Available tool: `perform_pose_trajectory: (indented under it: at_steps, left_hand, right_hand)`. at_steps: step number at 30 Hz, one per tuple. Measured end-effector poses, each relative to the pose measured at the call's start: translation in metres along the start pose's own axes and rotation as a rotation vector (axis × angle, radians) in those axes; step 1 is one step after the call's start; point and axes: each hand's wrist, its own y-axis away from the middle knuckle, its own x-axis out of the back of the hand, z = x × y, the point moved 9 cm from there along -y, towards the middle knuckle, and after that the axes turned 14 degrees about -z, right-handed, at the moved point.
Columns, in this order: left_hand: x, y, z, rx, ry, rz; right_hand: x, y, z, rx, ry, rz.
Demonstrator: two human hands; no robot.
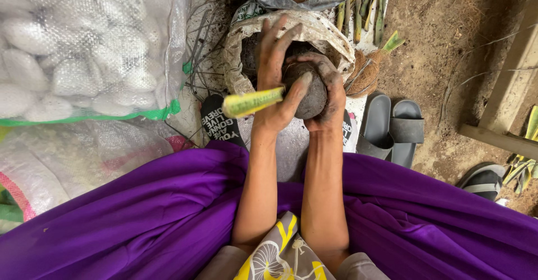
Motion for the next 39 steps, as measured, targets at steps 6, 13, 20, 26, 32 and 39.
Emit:
perform_pose_trajectory:
  at_steps: [6,13,20,26,32,39]
  left_hand:
    - [-0.024,0.014,-0.052,0.379,0.856,0.251]
    - [-0.028,0.014,-0.057,0.254,1.019,0.278]
    - [0.001,0.004,-0.014,0.036,0.38,0.001]
    - [0.01,0.006,-0.003,0.023,-0.115,0.282]
    - [0.021,0.031,0.003,-0.113,0.054,0.61]
    - [0.006,0.004,-0.023,-0.003,0.596,0.343]
  right_hand:
    - [-0.014,0.002,-0.019,0.282,0.243,0.131]
    - [-0.027,0.002,-0.035,0.306,0.576,0.216]
    - [-0.027,-0.011,-0.012,0.049,-0.16,-0.043]
    - [-0.017,-0.005,0.001,0.029,-0.08,-0.045]
    - [-0.017,-0.005,-0.006,0.022,0.081,-0.019]
    - [-0.019,0.003,-0.025,0.27,0.111,0.145]
